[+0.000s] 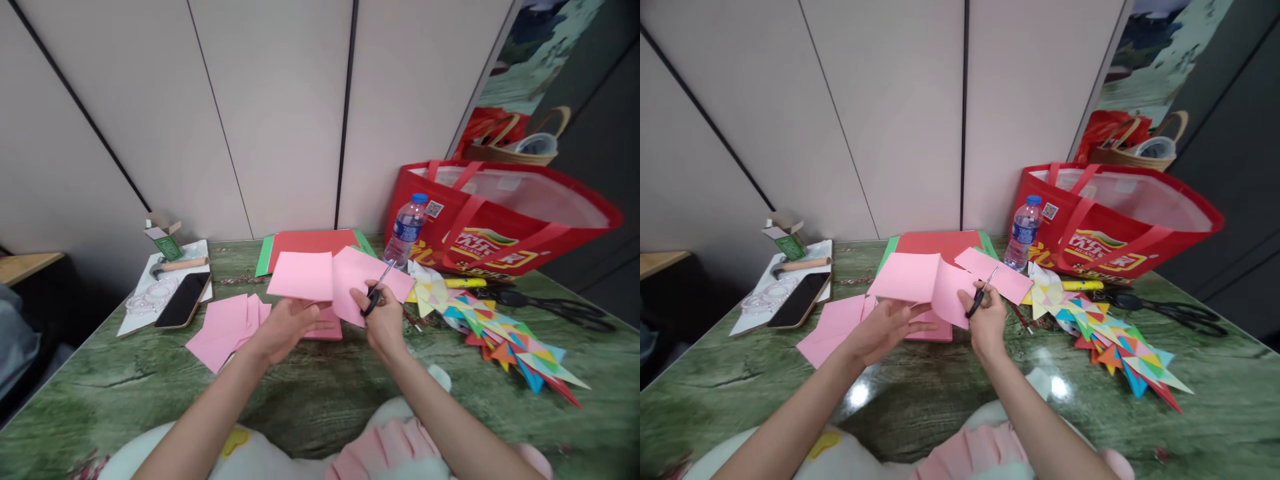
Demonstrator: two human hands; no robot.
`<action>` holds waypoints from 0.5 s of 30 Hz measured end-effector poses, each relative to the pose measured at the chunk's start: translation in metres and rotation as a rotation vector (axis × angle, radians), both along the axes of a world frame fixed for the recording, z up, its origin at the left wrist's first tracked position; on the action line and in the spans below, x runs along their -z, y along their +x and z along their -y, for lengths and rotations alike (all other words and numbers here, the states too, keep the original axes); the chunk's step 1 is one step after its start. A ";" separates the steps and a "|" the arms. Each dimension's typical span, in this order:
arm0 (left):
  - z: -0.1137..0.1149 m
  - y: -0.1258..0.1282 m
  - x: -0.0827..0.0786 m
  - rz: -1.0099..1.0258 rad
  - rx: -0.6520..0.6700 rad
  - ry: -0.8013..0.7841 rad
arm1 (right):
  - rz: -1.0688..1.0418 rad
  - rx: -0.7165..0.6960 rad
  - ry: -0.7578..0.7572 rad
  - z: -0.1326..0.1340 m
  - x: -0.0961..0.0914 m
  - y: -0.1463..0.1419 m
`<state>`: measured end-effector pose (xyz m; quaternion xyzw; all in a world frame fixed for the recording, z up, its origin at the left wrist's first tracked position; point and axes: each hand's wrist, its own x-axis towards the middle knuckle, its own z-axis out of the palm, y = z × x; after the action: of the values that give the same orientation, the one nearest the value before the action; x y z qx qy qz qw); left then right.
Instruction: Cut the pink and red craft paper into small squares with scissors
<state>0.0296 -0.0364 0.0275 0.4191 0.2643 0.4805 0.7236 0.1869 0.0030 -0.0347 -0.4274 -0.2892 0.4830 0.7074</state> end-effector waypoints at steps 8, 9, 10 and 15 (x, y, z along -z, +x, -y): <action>0.004 0.009 -0.019 -0.175 -0.436 -0.351 | 0.303 0.071 0.236 0.007 -0.008 0.003; 0.006 0.010 -0.022 -0.156 -0.472 -0.340 | 0.322 0.085 0.249 0.007 -0.009 0.004; 0.007 0.011 -0.025 -0.135 -0.492 -0.325 | 0.334 0.097 0.259 0.006 -0.012 0.005; 0.003 0.008 -0.033 0.024 -0.605 -0.261 | 0.340 0.088 0.294 -0.002 -0.044 0.011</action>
<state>0.0375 -0.0397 0.0607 0.2196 0.4275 0.6405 0.5989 0.1983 0.0049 0.0092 -0.4074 -0.4525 0.3254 0.7234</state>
